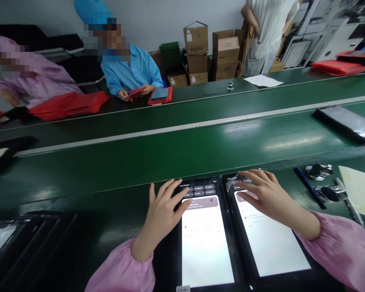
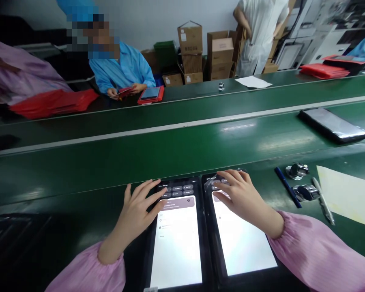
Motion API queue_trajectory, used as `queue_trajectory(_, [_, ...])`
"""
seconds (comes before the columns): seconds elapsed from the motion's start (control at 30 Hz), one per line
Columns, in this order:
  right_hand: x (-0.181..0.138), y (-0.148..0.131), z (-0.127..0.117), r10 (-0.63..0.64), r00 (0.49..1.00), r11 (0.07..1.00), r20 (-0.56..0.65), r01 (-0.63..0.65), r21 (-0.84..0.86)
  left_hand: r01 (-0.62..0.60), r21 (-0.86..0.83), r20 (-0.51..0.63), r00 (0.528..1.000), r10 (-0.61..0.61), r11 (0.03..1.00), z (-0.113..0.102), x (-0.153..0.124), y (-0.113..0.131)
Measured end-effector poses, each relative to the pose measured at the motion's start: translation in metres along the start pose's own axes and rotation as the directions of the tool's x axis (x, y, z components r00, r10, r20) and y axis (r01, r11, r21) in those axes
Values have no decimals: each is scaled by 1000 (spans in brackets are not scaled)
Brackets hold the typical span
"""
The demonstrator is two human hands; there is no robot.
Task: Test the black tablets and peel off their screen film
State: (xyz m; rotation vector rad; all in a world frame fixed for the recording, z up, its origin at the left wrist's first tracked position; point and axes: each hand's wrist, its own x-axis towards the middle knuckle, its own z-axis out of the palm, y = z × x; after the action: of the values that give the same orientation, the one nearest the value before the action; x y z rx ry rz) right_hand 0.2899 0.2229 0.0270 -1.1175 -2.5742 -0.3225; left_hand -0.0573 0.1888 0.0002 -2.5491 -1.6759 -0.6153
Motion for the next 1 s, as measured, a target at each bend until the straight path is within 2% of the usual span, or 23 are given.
queue_trajectory(0.23, [-3, 3, 3, 48, 997, 995, 62, -53, 87, 7, 15, 20, 1000, -7, 1000, -1, 0, 2])
queue_trajectory(0.4, [0, 5, 4, 83, 990, 980, 116, -102, 169, 54, -127, 65, 997, -46, 990, -2, 3, -3])
queue_trajectory(0.47, [-6, 13, -4, 104, 991, 970, 80, -119, 214, 121, -224, 52, 992, -112, 967, -3, -2, -3])
queue_trajectory(0.53, [-19, 27, -17, 216, 976, 933, 8, -208, 292, 236, -369, -13, 966, -259, 899, -3, -14, -1])
queue_trajectory(0.57, [-28, 35, -22, 314, 949, 892, -27, -285, 350, 299, -464, -48, 932, -360, 834, -1, -21, 0])
queue_trajectory(0.63, [-46, 49, -28, 531, 847, 738, -24, -449, 505, 405, -666, -43, 818, -574, 626, 5, -31, 4])
queue_trajectory(0.7, [-58, 58, -21, 676, 730, 486, 103, -546, 683, 463, -804, 71, 698, -713, 374, 13, -33, 7])
queue_trajectory(0.77, [-60, 60, -5, 711, 656, 213, 254, -544, 812, 480, -859, 194, 626, -755, 177, 22, -21, 8])
queue_trajectory(0.8, [-57, 60, 4, 704, 639, 107, 310, -527, 843, 476, -871, 230, 614, -755, 121, 25, -12, 9])
queue_trajectory(0.87, [-47, 57, 22, 678, 635, -4, 369, -499, 867, 457, -886, 255, 615, -746, 75, 32, 8, 8])
queue_trajectory(1.0, [-35, 51, 37, 643, 641, -53, 420, -510, 859, 430, -900, 258, 655, -710, 70, 38, 29, 7])
